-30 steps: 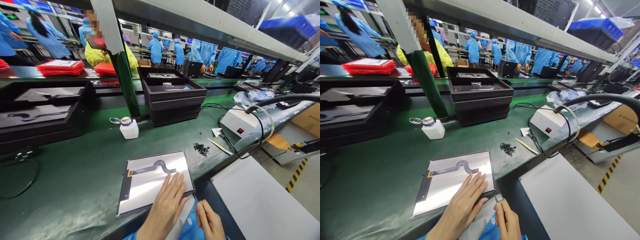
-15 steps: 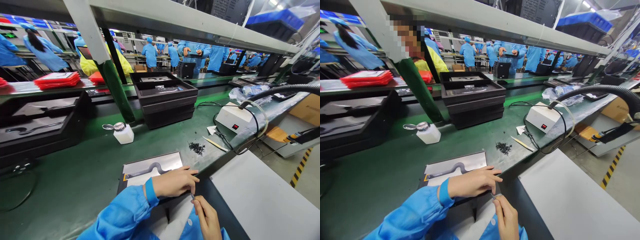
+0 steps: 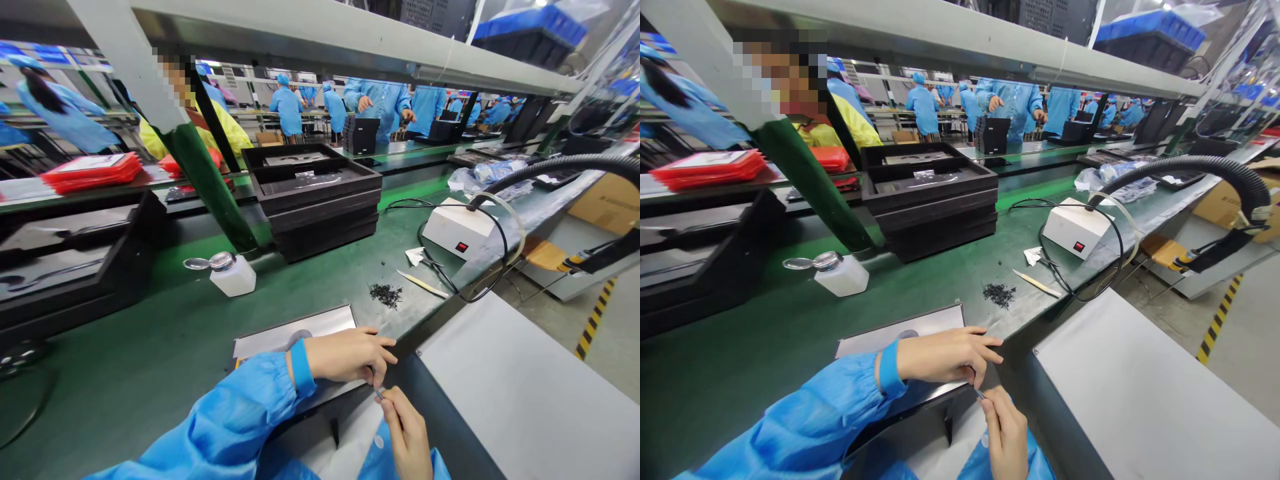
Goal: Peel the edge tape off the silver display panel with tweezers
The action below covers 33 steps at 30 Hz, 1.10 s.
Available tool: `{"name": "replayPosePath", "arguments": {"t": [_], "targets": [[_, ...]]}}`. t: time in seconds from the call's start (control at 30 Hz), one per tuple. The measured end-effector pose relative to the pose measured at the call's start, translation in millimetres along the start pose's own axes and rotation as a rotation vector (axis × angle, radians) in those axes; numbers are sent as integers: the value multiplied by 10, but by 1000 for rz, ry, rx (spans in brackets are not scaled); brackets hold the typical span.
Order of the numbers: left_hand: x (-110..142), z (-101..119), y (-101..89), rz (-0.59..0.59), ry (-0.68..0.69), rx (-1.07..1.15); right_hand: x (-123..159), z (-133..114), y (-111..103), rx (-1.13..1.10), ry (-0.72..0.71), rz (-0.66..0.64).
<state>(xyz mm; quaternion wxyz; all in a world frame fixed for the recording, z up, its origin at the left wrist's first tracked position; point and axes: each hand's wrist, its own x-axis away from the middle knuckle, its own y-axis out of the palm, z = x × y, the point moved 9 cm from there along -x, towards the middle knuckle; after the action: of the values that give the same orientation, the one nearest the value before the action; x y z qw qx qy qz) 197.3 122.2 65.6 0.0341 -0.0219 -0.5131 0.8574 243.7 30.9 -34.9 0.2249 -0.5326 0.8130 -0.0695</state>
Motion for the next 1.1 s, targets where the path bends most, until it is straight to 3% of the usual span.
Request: {"name": "replayPosePath", "arguments": {"t": [0.5,0.9,1.1], "targets": [[14,101,12,49,-33,-45,-12,-55,-69,-6,-52,115],[224,70,10,305,-107,76,-47,-186,-112,54,-165,65],[234,40,-11,303,-112,126,18,-158,-45,65,-164,16]]}}
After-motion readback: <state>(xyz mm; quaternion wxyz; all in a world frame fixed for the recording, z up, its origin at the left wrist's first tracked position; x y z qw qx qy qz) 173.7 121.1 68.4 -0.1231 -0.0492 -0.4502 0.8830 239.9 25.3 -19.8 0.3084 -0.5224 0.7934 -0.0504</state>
